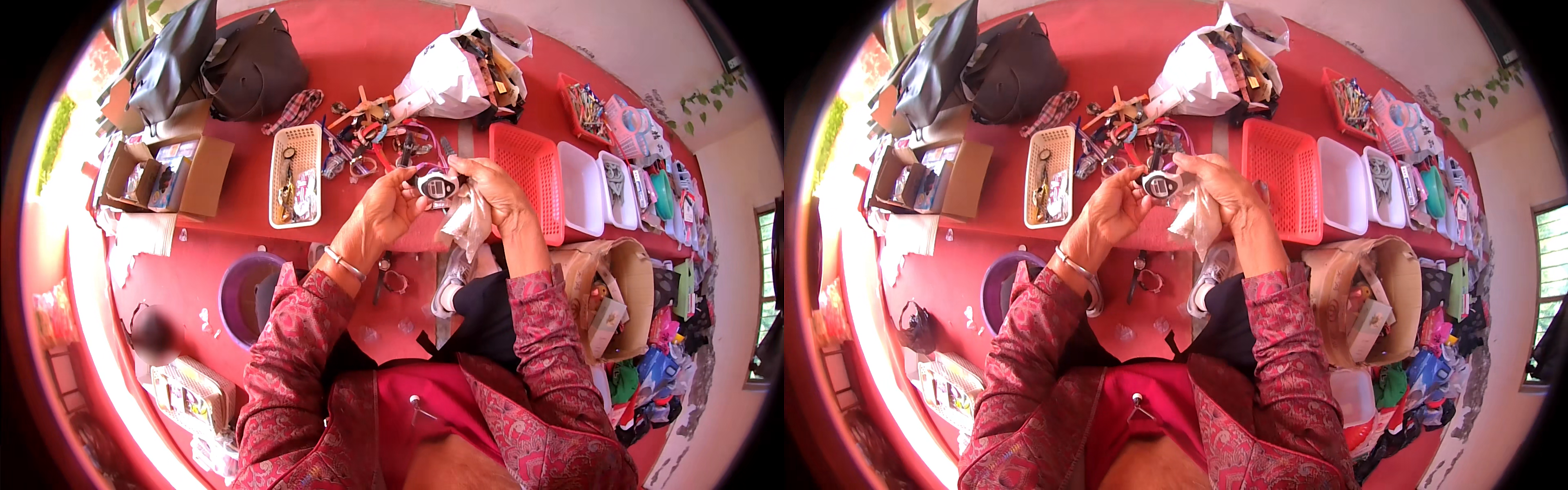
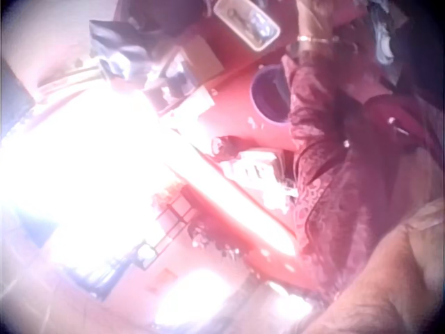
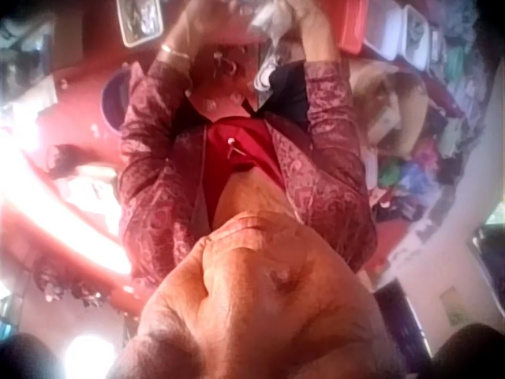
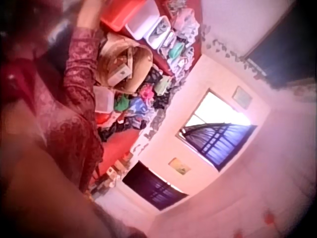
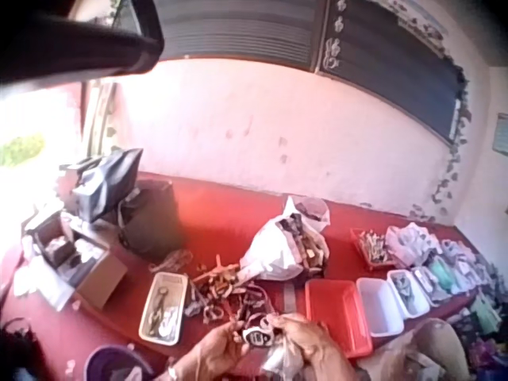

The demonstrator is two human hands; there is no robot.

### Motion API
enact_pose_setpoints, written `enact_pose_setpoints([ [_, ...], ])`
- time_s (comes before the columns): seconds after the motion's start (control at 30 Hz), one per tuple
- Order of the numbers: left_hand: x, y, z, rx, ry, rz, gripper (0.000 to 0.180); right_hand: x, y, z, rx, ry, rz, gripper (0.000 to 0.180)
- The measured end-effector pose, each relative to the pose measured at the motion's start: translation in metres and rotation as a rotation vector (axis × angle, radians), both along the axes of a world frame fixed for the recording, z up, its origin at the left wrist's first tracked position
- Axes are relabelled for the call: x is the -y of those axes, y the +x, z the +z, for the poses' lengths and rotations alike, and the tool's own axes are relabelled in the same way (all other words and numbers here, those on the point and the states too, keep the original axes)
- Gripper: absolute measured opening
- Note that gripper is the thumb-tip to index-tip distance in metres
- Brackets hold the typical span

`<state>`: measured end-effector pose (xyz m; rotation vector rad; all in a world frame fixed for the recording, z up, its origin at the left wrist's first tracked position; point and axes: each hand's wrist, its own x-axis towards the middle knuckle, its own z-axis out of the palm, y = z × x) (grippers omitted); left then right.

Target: The person sits on the floor at a low red table, sorting through various small items. They pick up objects such as plastic containers, keychains, and small toys, inspect them, and place them into a white plastic basket or onto the table.

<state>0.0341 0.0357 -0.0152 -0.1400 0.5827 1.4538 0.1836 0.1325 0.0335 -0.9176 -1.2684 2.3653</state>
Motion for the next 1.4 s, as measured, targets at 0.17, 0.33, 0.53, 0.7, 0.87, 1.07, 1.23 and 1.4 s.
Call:
enact_pose_setpoints([
  [0.17,-0.003,0.002,-0.004,0.021,-0.101,0.01,0.012,0.004,-0.005,-0.004,0.057,-0.055,-0.068,0.029],
  [0.33,-0.004,0.001,-0.01,0.023,-0.083,0.015,0.019,0.001,-0.006,-0.011,0.038,-0.069,-0.061,0.03],
  [0.53,-0.003,-0.001,-0.018,-0.034,0.022,0.193,0.022,0.004,-0.012,-0.013,-0.065,0.033,-0.031,0.035],
  [0.7,-0.001,0.012,-0.019,-0.129,-0.032,0.245,0.03,0.014,-0.028,-0.025,-0.09,0.188,-0.115,0.012],
  [0.87,0.012,0.01,-0.006,-0.074,0.058,0.356,0.021,0.02,-0.05,-0.008,-0.21,0.211,-0.028,0.012],
  [1.07,0.018,-0.003,0.001,-0.348,0.046,0.504,0.021,0.024,-0.081,-0.018,-0.126,0.198,-0.064,0.015],
  [1.23,0.025,0.0,-0.019,-0.507,-0.125,0.382,0.029,0.02,-0.115,-0.024,-0.143,0.427,-0.124,0.014],
  [1.4,0.045,0.019,0.003,-0.74,-0.575,0.013,0.054,-0.015,-0.174,-0.047,-0.047,0.574,0.112,0.016],
])
